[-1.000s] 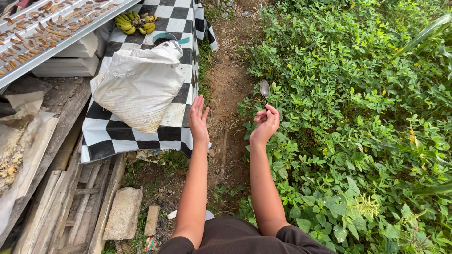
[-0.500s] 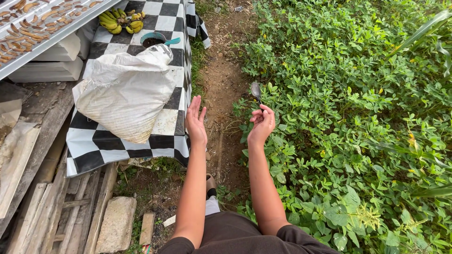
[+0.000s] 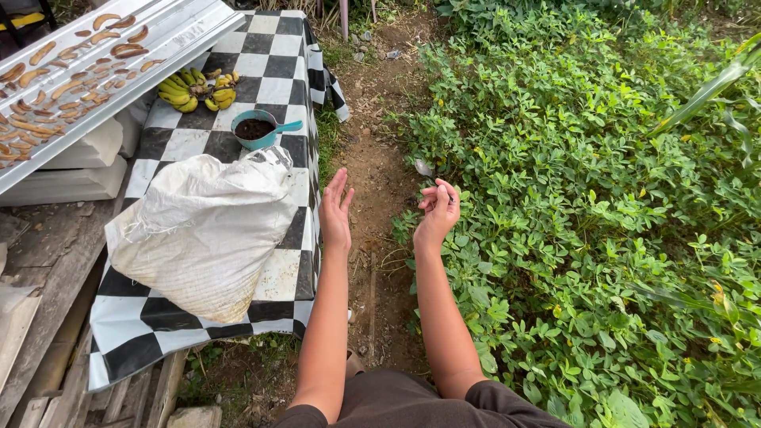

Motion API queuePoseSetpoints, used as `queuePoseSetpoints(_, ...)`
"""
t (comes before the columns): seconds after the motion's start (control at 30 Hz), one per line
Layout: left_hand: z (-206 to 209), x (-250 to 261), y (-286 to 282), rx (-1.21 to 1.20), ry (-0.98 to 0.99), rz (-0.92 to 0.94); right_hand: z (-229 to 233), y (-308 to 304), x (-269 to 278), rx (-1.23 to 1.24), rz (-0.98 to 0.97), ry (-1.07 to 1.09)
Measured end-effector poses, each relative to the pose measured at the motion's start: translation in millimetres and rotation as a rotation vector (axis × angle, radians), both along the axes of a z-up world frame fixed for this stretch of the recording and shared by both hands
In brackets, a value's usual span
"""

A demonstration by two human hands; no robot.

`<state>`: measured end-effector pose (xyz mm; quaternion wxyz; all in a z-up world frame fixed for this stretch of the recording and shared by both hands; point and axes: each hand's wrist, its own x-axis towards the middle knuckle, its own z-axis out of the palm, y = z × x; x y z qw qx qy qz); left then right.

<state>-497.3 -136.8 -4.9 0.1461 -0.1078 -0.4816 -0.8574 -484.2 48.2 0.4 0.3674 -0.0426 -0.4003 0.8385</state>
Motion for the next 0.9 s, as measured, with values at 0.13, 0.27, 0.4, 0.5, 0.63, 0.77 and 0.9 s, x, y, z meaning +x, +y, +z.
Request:
queuePoseSetpoints(0.13, 1.3, -36.8, -4.9, 0.036, 0.047, -0.025, 2.3, -5.8, -30.8, -0.002, 0.0, 0.064)
queuePoseSetpoints(0.27, -1.3, -58.7, -5.4, -0.019, 0.009, 0.005, -10.3, -5.0, -53.3, -0.004, -0.01, 0.032)
queuePoseSetpoints(0.4, -8.2, -79.0, -0.9, -0.065, -0.016, -0.01, -20.3, 2.0, -62.7, -0.005, -0.034, -0.015)
queuePoseSetpoints(0.5, -7.3, -88.8, 5.4, -0.096, -0.023, -0.012, -15.5, 7.1, -74.9, -0.019, -0.087, -0.01)
queuePoseSetpoints(0.63, -7.0, -103.4, 7.5, -0.101, -0.059, -0.005, -24.0, 10.1, -90.2, -0.101, -0.077, -0.043)
queuePoseSetpoints(0.77, -17.6, -123.6, -0.5, -0.09, -0.062, 0.022, -30.7, 6.2, -115.9, -0.114, -0.056, -0.07)
queuePoseSetpoints(0.9, -18.9, -153.6, -1.5, -0.052, -0.051, 0.074, -33.1, 7.7, -152.1, -0.098, 0.002, -0.072)
